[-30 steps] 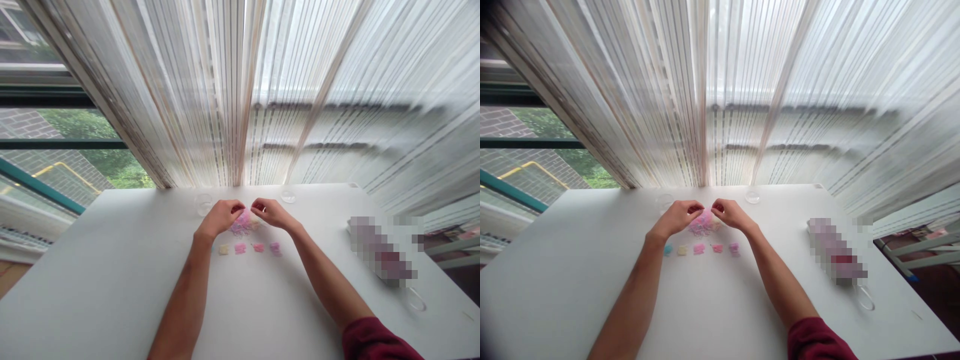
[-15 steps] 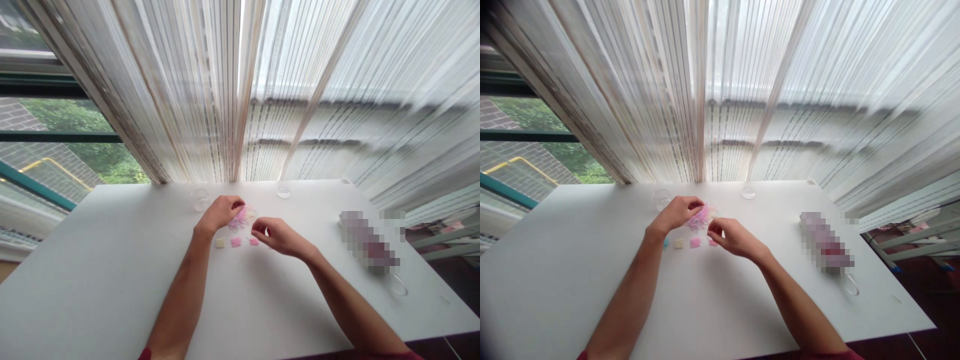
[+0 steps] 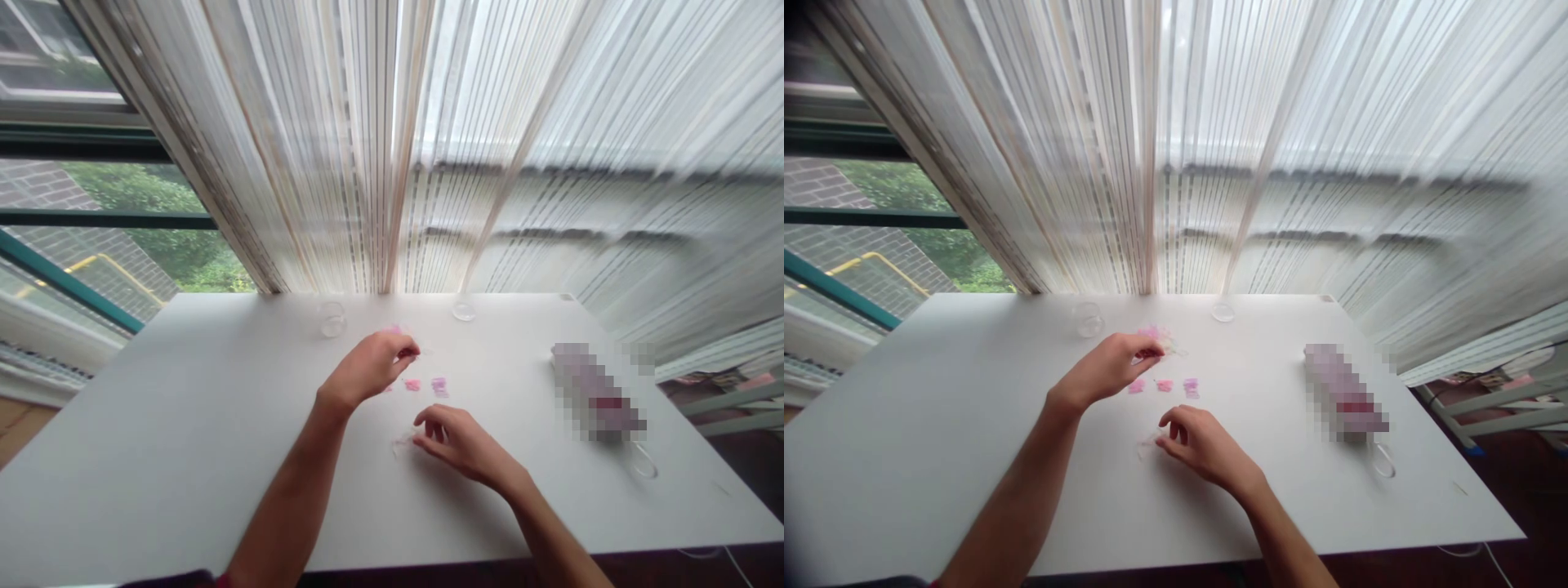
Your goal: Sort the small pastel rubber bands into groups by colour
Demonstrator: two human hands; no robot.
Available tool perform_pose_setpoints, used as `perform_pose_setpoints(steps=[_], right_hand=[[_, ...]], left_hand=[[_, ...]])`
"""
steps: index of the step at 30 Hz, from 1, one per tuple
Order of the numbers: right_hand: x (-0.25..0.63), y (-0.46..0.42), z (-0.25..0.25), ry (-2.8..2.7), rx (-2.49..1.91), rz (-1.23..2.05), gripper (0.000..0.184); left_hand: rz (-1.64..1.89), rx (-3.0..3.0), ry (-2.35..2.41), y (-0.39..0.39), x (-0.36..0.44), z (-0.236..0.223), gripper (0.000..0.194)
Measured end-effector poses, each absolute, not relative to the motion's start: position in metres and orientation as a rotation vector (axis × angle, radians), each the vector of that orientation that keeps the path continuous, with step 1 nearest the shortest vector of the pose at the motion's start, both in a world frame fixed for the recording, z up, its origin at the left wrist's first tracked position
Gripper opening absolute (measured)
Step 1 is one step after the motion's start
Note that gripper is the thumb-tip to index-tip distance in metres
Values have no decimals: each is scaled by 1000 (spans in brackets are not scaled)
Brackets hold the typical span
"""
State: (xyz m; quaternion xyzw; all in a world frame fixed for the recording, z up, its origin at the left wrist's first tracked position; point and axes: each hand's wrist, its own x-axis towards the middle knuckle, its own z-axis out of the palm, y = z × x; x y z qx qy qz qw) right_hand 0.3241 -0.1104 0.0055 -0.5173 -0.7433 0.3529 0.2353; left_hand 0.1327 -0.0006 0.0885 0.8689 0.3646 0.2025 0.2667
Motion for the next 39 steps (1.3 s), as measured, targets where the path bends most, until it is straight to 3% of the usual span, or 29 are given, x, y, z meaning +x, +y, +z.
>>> perform_pose_setpoints(steps=[15, 28, 39], right_hand=[[319, -141, -29, -1948, -1452, 582, 12], [309, -142, -37, -1974, -1426, 417, 9], [304, -142, -40, -1974, -1421, 334, 25]], left_hand=[[457, 2066, 1084, -89, 107, 14, 17], [631, 2123, 1126, -94, 96, -11, 16], [591, 2162, 1156, -103, 84, -7, 15]])
